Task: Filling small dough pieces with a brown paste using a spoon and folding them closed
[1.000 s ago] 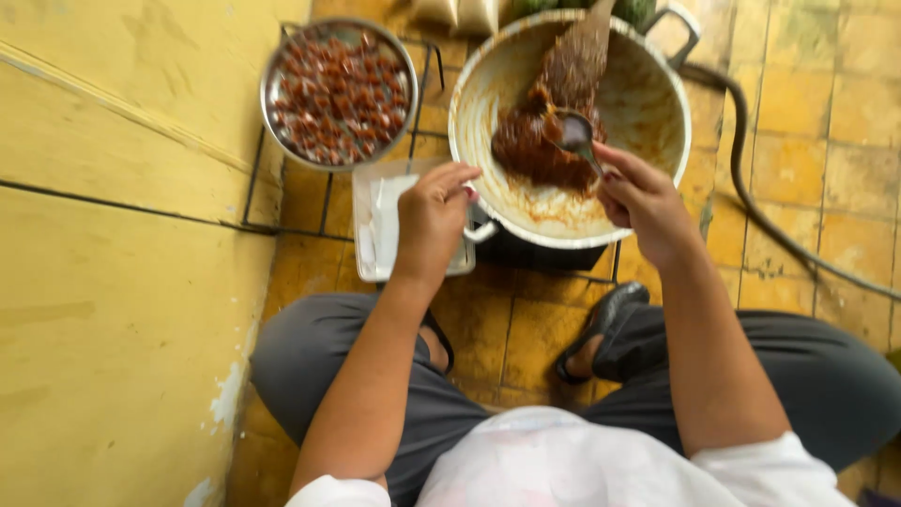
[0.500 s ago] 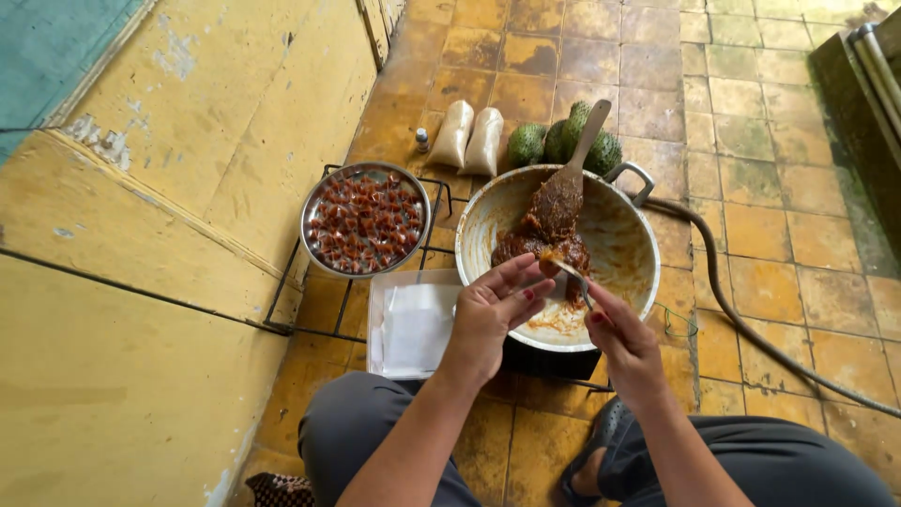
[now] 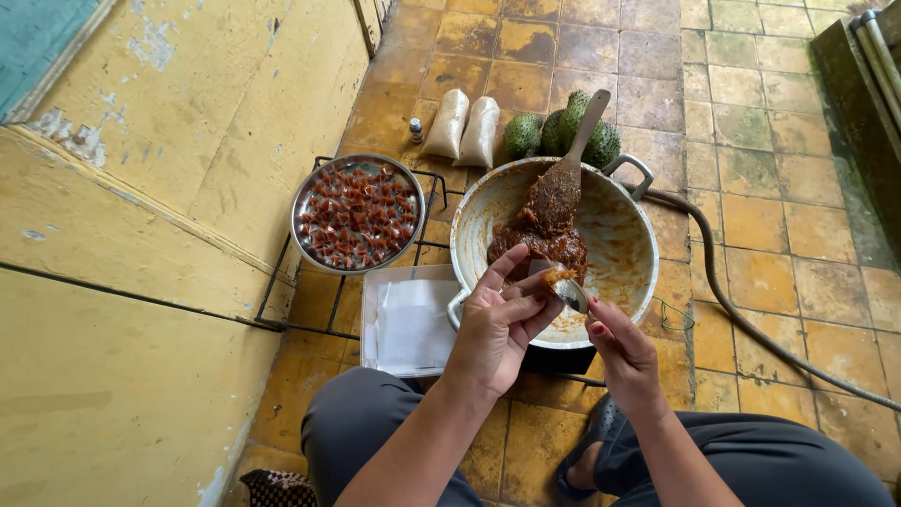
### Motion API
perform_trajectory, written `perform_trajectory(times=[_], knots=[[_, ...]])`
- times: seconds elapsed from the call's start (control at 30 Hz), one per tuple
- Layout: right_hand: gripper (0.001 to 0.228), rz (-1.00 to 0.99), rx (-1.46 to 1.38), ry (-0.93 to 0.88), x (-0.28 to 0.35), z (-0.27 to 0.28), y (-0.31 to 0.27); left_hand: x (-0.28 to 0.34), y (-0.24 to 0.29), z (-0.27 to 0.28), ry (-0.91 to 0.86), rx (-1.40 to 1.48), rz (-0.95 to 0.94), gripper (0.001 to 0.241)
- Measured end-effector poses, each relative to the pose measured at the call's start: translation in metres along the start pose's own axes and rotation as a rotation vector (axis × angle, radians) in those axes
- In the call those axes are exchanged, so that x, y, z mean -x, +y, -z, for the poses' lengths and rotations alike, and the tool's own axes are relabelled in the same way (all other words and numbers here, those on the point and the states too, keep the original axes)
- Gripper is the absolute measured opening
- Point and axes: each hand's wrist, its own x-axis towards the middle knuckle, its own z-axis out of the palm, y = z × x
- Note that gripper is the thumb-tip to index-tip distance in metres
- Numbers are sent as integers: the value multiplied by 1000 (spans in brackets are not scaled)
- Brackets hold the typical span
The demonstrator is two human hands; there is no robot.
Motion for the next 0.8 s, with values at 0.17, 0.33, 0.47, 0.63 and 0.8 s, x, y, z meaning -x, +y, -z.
perform_trajectory(times=[0.17,0.33,0.47,0.63,0.8], knots=[[39,39,-15,14,7,5,17,6,0,-1,25,7,7,71],[37,112,-20,-31,0,4,7,13,4,-8,45,-11,11,73],[38,160,-6,-67,1,9,13,16,4,-7,54,-5,18,74],[38,201,26,-91,1,11,15,17,5,-6,65,-16,21,75],[38,240,57,-103,-4,10,8,18,8,-8,70,-39,21,76]])
